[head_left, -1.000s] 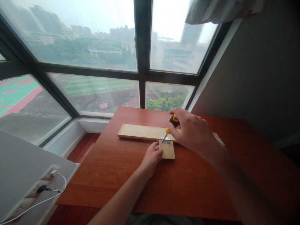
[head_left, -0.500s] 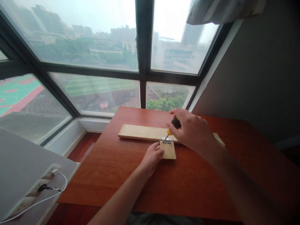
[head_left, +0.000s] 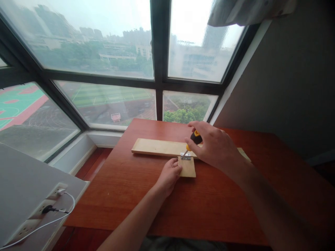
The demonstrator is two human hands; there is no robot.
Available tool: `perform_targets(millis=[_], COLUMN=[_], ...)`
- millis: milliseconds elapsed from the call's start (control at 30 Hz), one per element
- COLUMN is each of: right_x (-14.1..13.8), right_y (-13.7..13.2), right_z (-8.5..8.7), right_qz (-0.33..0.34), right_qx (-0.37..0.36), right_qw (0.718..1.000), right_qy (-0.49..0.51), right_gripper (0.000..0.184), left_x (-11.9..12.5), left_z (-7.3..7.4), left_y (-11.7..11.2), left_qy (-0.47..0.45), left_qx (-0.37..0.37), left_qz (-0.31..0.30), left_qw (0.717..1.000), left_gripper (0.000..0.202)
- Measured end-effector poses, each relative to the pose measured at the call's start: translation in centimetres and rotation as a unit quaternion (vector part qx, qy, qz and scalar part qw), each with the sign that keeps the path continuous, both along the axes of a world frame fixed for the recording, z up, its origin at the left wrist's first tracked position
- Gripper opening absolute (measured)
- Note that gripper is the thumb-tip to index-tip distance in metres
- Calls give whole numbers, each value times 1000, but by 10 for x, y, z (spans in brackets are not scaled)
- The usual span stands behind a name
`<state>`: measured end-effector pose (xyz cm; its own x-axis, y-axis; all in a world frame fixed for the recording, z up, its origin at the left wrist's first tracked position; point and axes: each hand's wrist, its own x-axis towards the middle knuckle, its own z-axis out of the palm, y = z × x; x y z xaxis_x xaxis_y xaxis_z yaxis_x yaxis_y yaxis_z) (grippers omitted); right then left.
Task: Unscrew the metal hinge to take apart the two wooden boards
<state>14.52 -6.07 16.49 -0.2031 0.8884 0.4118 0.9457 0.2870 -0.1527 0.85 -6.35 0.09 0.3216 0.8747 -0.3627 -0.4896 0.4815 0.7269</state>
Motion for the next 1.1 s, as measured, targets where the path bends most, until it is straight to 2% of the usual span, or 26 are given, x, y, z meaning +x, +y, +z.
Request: perform_targets(millis=[100, 367, 633, 833, 1100], right_x=[-1, -1, -3, -4, -4], right_y=[1, -2, -2, -7, -6], right_z=[0, 0, 2, 2, 5], right_qz=[-22, 18, -33, -6, -44], right_qx=[-5, -4, -10, 2, -3], right_qw=[1000, 1000, 999, 1000, 998], right_qy=[-15, 14, -22, -5, -36], right_gripper=[36, 45, 35, 45, 34], left_x=[0, 0, 1, 2, 1], left_z=[0, 0, 2, 4, 1], left_y=[0, 0, 1, 0, 1], left_qy=[2, -2, 3, -3, -3], left_qx=[-2, -3, -10, -13, -9], left_qz=[0, 3, 7, 6, 7], left_qw=[1000, 1000, 1000, 1000, 1000], left_gripper=[40, 38, 39, 37, 37])
